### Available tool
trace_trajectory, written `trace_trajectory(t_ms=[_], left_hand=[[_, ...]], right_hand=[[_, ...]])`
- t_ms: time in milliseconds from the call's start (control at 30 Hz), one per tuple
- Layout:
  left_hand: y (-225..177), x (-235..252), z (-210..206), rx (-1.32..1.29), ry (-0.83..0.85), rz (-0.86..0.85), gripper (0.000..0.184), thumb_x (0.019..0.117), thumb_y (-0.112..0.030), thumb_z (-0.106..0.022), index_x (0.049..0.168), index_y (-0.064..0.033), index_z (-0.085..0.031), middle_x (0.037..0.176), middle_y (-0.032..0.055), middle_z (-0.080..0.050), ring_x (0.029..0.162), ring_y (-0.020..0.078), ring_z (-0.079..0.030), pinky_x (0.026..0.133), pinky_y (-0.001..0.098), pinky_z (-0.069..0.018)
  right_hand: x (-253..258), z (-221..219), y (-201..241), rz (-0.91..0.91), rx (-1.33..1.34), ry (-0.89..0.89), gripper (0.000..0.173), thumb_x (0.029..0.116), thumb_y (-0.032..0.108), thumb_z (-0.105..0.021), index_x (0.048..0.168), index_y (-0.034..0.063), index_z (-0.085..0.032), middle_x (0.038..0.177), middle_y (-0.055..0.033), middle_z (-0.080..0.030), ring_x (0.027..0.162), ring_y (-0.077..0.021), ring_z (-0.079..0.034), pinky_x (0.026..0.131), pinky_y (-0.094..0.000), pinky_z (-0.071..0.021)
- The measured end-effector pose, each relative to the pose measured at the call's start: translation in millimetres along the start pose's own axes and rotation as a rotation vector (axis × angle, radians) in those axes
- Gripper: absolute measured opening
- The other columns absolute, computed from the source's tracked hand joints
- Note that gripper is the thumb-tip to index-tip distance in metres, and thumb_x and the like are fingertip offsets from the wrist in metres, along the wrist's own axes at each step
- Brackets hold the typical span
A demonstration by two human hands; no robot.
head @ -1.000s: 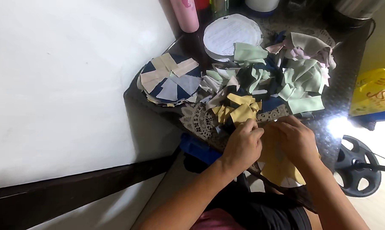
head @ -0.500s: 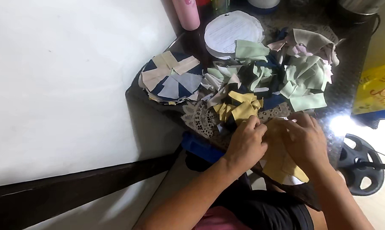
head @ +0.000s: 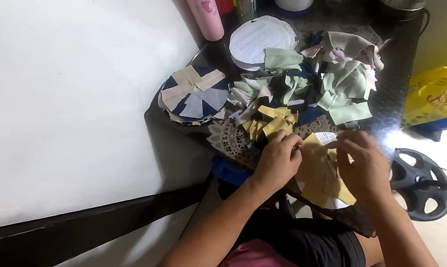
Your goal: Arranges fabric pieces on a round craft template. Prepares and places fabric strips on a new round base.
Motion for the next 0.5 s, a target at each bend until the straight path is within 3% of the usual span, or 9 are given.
trace_trajectory(t_ms=[100,200,300,500], left_hand=[[-6,6,-3,0.056,0.061,0.002,0.029,0.0998,-0.012,-0.058,0.124,-0.0143,-0.075,0.115,0.0121,-0.065,0.086,0.019,-0.066,0.076,0.035,-0.0566],[-12,14,-7,0.172,0.111,-0.046,0.037,0.1005,-0.01,-0.056,0.133,-0.0185,-0.071,0.114,0.0137,-0.065,0.087,0.0235,-0.067,0.074,0.0388,-0.0571],[-14,19,-11,0.272,0.159,-0.05,0.04,0.0995,-0.008,-0.056,0.135,-0.0199,-0.07,0.11,0.0136,-0.064,0.084,0.0241,-0.066,0.07,0.0393,-0.0561],[-14,22,-13,0.323,0.254,0.009,0.042,0.1011,-0.01,-0.053,0.141,-0.0202,-0.065,0.112,0.0144,-0.063,0.088,0.026,-0.066,0.074,0.0412,-0.0557]], right_hand=[[-16,-9,16,0.055,-0.079,-0.028,0.026,0.0944,0.011,-0.055,0.101,0.0126,-0.079,0.103,-0.0107,-0.074,0.1,-0.0361,-0.067,0.078,-0.055,-0.0518],[-33,-21,29,0.096,-0.168,-0.016,0.03,0.0951,0.023,-0.055,0.113,0.0209,-0.079,0.11,-0.0103,-0.074,0.105,-0.039,-0.067,0.078,-0.0559,-0.0492],[-40,-28,31,0.102,-0.215,-0.017,0.03,0.0978,0.03,-0.053,0.113,0.0278,-0.079,0.114,-0.0083,-0.074,0.106,-0.0382,-0.065,0.082,-0.0551,-0.0467],[-42,-30,31,0.119,-0.23,-0.034,0.032,0.0977,0.026,-0.052,0.113,0.0286,-0.08,0.113,-0.0067,-0.074,0.106,-0.0361,-0.065,0.082,-0.0535,-0.0469]])
Point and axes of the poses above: each hand's wrist, its own x-axis towards the middle knuckle, its own z-axis out of the back of the hand, y = z × x, the point moved 8 cm from there along x, towards the middle knuckle
